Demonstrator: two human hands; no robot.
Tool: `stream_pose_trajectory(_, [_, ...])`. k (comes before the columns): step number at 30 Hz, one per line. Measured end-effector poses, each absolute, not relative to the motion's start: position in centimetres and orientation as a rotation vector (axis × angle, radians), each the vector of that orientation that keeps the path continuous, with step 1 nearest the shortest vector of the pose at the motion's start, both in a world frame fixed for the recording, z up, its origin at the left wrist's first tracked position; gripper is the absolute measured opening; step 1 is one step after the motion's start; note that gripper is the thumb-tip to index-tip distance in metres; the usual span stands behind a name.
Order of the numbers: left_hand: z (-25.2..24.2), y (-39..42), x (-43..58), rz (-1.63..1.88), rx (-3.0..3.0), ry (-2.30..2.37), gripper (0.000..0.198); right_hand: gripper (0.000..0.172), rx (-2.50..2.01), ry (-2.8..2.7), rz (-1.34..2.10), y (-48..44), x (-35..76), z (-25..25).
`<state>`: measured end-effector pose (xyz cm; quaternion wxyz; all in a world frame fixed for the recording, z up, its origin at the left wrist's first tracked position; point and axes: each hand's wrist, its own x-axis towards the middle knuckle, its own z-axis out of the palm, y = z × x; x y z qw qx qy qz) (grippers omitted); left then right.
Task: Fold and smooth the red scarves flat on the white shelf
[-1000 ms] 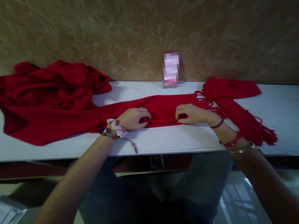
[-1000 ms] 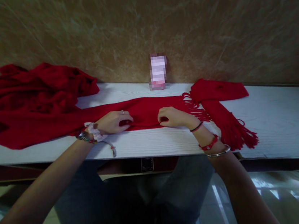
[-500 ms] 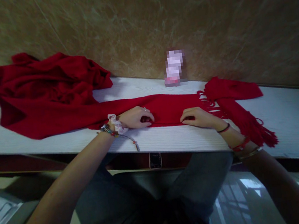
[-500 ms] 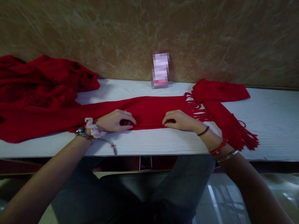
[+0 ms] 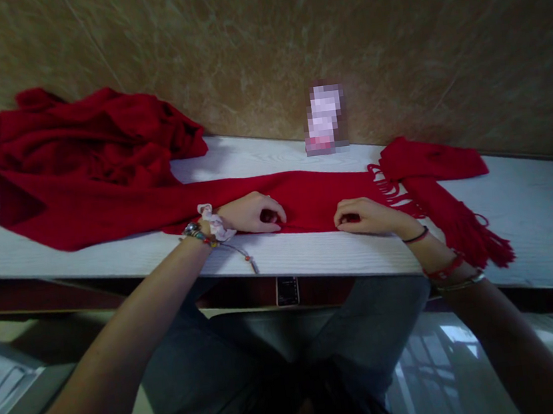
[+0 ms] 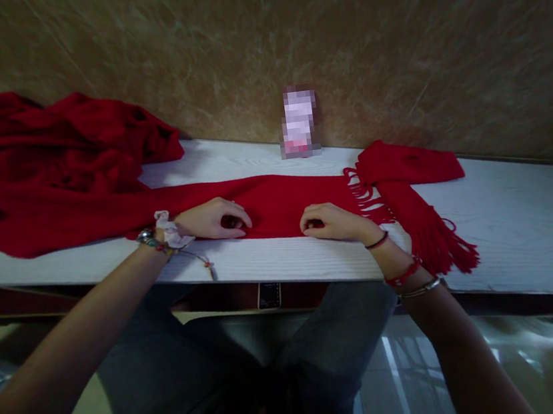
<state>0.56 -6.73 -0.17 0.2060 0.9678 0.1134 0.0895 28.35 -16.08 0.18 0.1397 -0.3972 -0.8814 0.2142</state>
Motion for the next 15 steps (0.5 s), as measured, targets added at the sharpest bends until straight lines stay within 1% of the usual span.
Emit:
stream_pose_trajectory(6, [0.1, -6.7, 0.4, 0.228, 2.642, 0.341, 0.018, 0.016, -1.154, -2.538, 0.622, -16.2, 28.4, 0.2])
stream_pose_trajectory(11, [0.9, -7.0, 0.1, 0.406, 2.547, 0.322, 0.02, 0.015, -1.171, -2.391, 0.658, -16.1, 28.7, 0.4])
stream_pose_trajectory(13, [0.7, -7.0, 0.1, 0.339, 2.51, 0.302, 0.02, 0.015, -1.123, -2.429, 0.736, -15.9, 28.9, 0.5])
stream_pose_trajectory(15, [0.4, -7.0, 0.3, 0.2, 2.497, 0.269, 0.018, 0.016, -1.077, -2.519, 0.808, -15.7, 28.9, 0.5])
